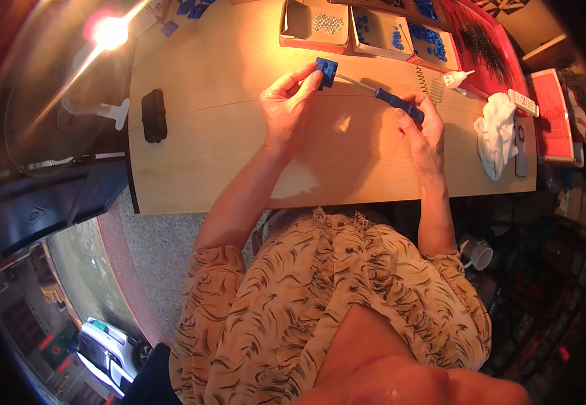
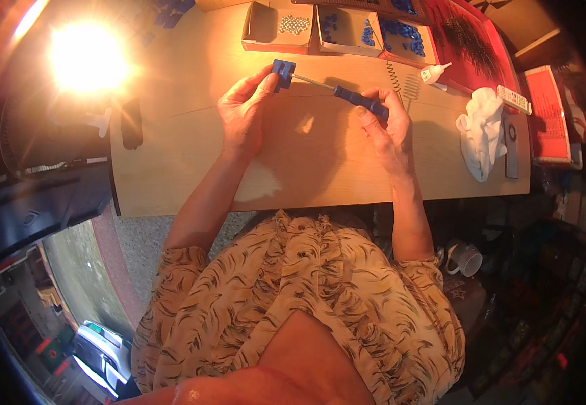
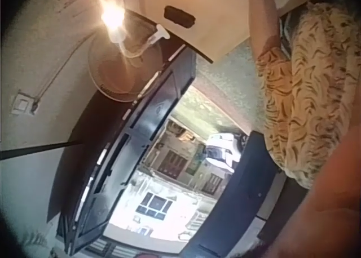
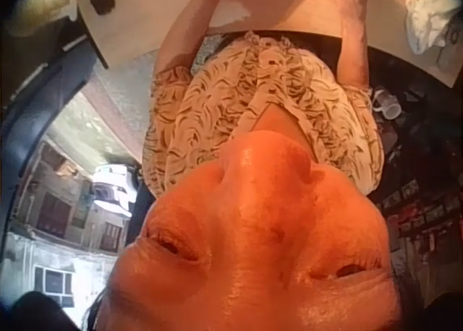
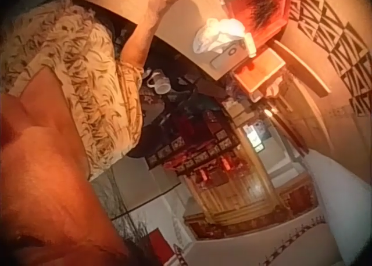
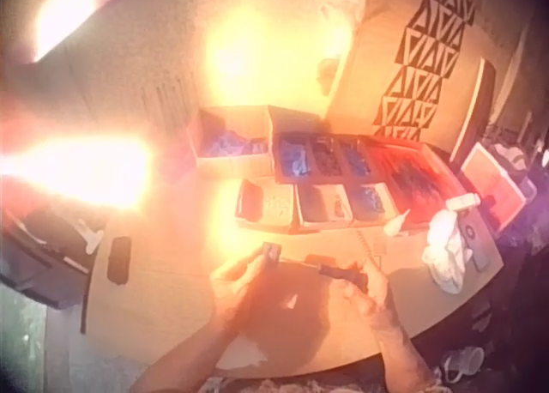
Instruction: The person assembles electronic components, springs, and a blue plastic housing using a screwdriver.
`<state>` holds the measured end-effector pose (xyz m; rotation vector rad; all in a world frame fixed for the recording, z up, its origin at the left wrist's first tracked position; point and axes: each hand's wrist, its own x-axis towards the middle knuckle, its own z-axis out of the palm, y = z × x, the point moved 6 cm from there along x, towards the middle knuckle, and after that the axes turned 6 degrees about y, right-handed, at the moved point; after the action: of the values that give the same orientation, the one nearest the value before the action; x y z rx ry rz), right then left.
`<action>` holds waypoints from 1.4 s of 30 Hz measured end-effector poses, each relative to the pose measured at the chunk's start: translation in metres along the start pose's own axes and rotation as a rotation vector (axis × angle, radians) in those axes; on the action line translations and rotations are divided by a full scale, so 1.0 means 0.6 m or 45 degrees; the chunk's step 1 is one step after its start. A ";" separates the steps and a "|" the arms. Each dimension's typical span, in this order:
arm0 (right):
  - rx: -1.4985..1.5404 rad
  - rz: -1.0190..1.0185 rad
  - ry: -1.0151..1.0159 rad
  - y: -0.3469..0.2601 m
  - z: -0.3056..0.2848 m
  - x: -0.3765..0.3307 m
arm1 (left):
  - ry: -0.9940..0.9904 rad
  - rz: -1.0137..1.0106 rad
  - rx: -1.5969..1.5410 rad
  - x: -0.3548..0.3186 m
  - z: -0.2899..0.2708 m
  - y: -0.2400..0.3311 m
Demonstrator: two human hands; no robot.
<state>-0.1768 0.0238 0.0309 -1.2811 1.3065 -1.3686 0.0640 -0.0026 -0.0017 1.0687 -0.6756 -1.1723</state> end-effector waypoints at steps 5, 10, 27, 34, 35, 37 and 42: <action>0.144 0.533 -0.227 0.068 -0.047 0.008 | -0.068 -0.032 -0.035 -0.008 0.003 0.000; 0.196 0.253 -0.177 0.004 -0.001 0.004 | -0.069 -0.070 -0.039 -0.008 0.003 -0.004; 0.048 0.019 0.052 -0.003 -0.018 0.007 | -0.065 -0.070 -0.048 -0.015 0.004 0.004; 0.122 0.125 -0.066 -0.011 0.002 0.000 | -0.068 -0.022 -0.105 -0.013 0.009 0.013; 0.115 0.080 -0.024 -0.007 0.000 0.001 | -0.066 -0.038 -0.088 -0.013 0.010 0.014; 0.107 0.034 0.020 -0.005 -0.006 0.002 | -0.055 -0.053 -0.080 -0.014 0.011 0.016; 0.260 0.377 -0.165 0.032 -0.026 0.013 | -0.055 -0.011 -0.094 -0.011 0.004 0.004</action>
<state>-0.1947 0.0163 0.0135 -0.9778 1.1807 -1.1572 0.0611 0.0029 0.0019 0.9876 -0.6567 -1.2214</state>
